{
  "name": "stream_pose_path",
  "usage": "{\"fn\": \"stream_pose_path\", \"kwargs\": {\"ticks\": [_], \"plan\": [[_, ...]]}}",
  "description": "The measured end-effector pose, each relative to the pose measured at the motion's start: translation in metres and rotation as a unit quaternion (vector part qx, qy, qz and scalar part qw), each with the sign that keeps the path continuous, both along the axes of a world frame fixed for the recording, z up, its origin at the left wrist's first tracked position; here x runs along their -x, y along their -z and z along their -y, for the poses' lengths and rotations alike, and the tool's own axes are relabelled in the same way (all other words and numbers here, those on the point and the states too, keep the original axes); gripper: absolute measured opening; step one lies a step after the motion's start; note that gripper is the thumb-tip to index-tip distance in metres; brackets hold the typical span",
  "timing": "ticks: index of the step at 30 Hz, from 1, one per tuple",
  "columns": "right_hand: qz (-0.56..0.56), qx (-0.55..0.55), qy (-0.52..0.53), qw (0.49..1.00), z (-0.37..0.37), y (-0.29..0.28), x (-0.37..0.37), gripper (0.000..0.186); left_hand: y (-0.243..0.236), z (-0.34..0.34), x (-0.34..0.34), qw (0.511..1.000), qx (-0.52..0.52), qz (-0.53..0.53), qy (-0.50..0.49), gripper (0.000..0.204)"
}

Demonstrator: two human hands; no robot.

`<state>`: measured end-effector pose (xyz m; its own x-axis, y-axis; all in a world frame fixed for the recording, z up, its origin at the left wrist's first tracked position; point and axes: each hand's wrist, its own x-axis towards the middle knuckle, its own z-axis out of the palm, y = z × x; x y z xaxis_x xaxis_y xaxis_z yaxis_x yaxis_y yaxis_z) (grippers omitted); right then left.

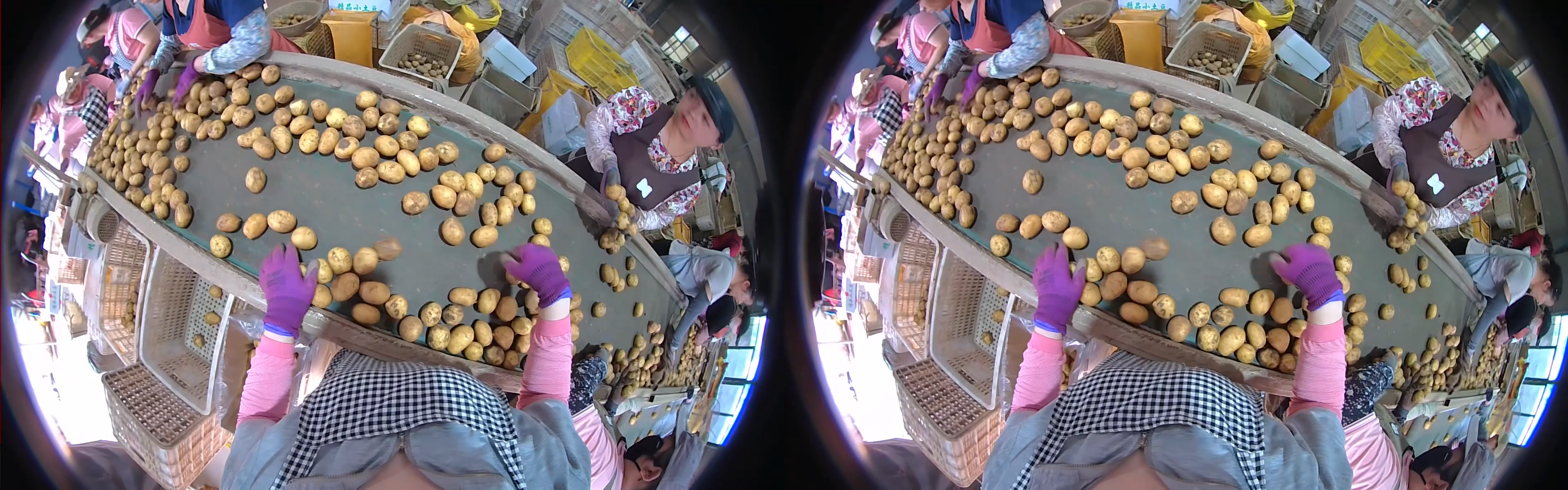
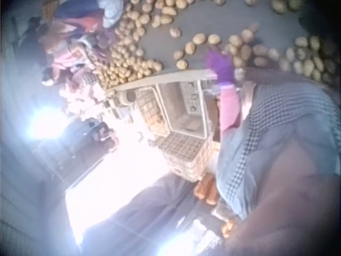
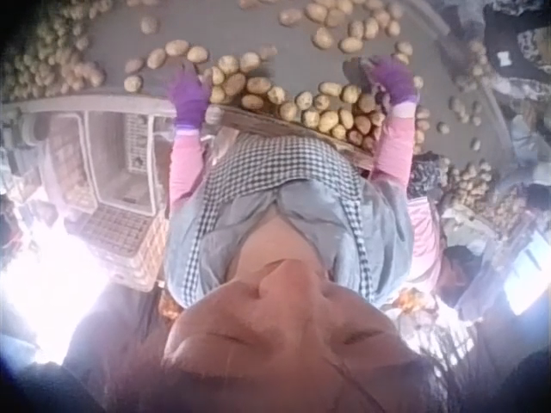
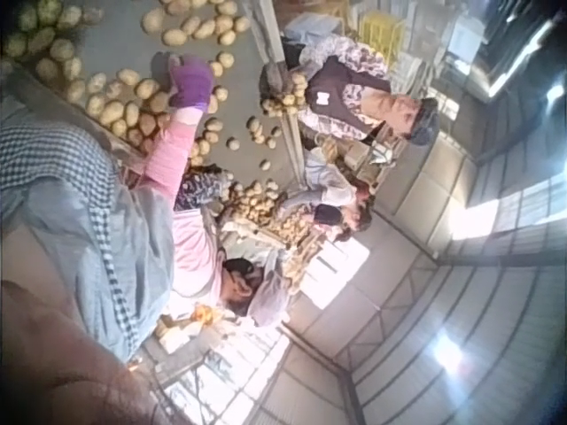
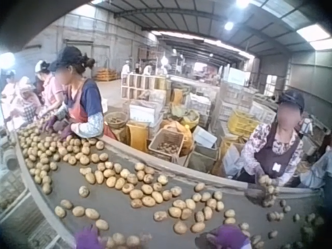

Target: The person sorts potatoes on a moving conveyor belt in a processing facility. They pick up potatoes from the belt and place them into white plastic crates positioned below.

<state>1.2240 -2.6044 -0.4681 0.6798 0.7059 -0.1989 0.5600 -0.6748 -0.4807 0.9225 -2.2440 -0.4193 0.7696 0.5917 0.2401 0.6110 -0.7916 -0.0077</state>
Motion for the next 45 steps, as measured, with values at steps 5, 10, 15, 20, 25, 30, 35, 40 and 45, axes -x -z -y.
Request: {"fn": "stream_pose_path", "kwargs": {"ticks": [5, 10, 15, 20, 25, 30, 35, 40, 45], "plan": [[0.147, -0.289, -0.202, 0.924, -0.063, -0.01, 0.025, 0.027, 0.034, 0.073, -0.014, 0.995, 0.025, 0.052, 0.086, 0.066], [0.058, -0.33, -0.167, 0.927, -0.095, 0.008, 0.066, 0.029, 0.028, 0.131, -0.024, 0.98, 0.147, 0.071, 0.114, 0.074], [-0.169, -0.188, -0.188, 0.949, -0.044, 0.045, 0.026, 0.044, 0.041, 0.151, -0.024, 0.984, 0.094, 0.091, 0.123, 0.074], [-0.218, -0.156, -0.326, 0.907, 0.04, 0.104, 0.01, 0.036, 0.036, 0.17, -0.032, 0.982, 0.104, 0.099, 0.126, 0.068], [-0.147, 0.056, -0.404, 0.901, 0.101, 0.076, 0.003, 0.028, 0.015, 0.19, -0.03, 0.99, 0.121, 0.012, 0.072, 0.064], [-0.056, 0.276, -0.332, 0.9, 0.24, 0.182, -0.071, 0.033, 0.013, 0.202, -0.036, 0.987, 0.129, 0.005, 0.095, 0.061], [0.122, 0.199, -0.24, 0.942, 0.274, 0.105, -0.073, 0.022, 0.04, 0.268, -0.065, 0.938, 0.304, 0.099, 0.131, 0.055], [0.086, -0.132, -0.293, 0.943, 0.205, 0.016, 0.013, 0.028, 0.052, 0.351, -0.109, 0.808, 0.494, 0.125, 0.296, 0.049], [0.036, -0.243, -0.278, 0.929, 0.208, 0.016, 0.05, 0.017, 0.077, 0.298, -0.114, 0.92, -0.027, 0.197, 0.338, 0.049]]}}
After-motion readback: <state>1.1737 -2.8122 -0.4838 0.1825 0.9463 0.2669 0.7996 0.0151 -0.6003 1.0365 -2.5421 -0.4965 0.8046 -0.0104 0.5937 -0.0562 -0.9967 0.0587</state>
